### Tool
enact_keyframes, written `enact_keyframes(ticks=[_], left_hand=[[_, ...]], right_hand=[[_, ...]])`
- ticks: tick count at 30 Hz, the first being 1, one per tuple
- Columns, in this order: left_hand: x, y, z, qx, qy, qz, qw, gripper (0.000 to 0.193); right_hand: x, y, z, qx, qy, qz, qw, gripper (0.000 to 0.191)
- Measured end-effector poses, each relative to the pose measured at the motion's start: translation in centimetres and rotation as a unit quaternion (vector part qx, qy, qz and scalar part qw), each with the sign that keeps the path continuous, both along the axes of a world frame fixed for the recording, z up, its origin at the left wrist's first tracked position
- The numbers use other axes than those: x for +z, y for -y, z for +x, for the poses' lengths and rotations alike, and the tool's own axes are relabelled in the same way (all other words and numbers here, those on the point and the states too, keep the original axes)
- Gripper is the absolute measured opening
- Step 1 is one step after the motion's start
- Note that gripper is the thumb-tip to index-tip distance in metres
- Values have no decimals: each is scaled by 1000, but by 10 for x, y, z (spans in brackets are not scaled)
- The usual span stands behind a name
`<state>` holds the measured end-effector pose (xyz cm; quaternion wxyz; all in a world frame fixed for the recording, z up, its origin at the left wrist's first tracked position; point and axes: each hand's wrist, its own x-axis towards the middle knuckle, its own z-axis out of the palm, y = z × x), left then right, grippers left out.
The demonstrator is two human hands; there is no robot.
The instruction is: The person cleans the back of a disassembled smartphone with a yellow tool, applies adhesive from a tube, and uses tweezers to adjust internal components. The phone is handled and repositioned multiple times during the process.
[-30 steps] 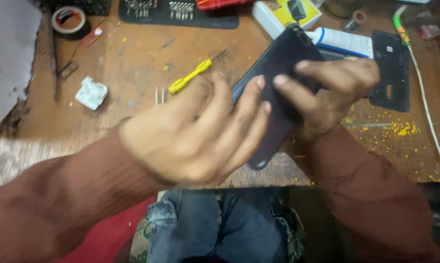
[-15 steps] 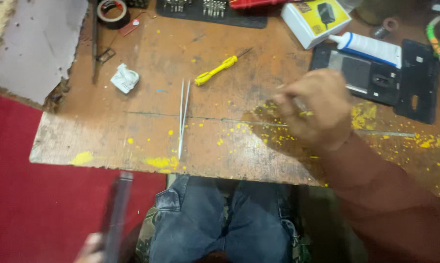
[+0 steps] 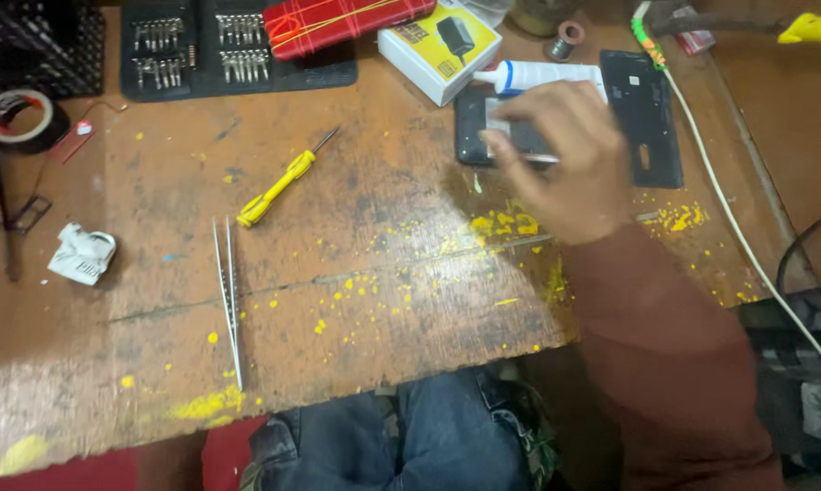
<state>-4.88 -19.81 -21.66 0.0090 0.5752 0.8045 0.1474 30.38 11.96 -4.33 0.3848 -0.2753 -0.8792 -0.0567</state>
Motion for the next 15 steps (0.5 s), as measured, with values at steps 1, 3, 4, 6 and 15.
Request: enact_keyframes(ticks=[1, 3, 4, 6, 15], left_hand=[[-1, -3, -1, -4, -1, 0, 1000, 37], [-4, -8, -1, -12, 0, 4, 1000, 37], [-6, -9, 0, -18, 1, 6, 1000, 37], [-8, -8, -1, -22, 0, 8, 1000, 37], [-7, -15, -4, -29, -3, 15, 999, 36]], right_hand=[[0, -2, 9, -35, 13, -20, 999, 15], [-1, -7, 32, -103, 39, -60, 992, 24], [-3, -8, 42, -117, 54, -72, 989, 30], [-8, -10, 57, -142, 80, -101, 982, 45], [-20, 6, 61, -105, 156, -101, 977, 46]])
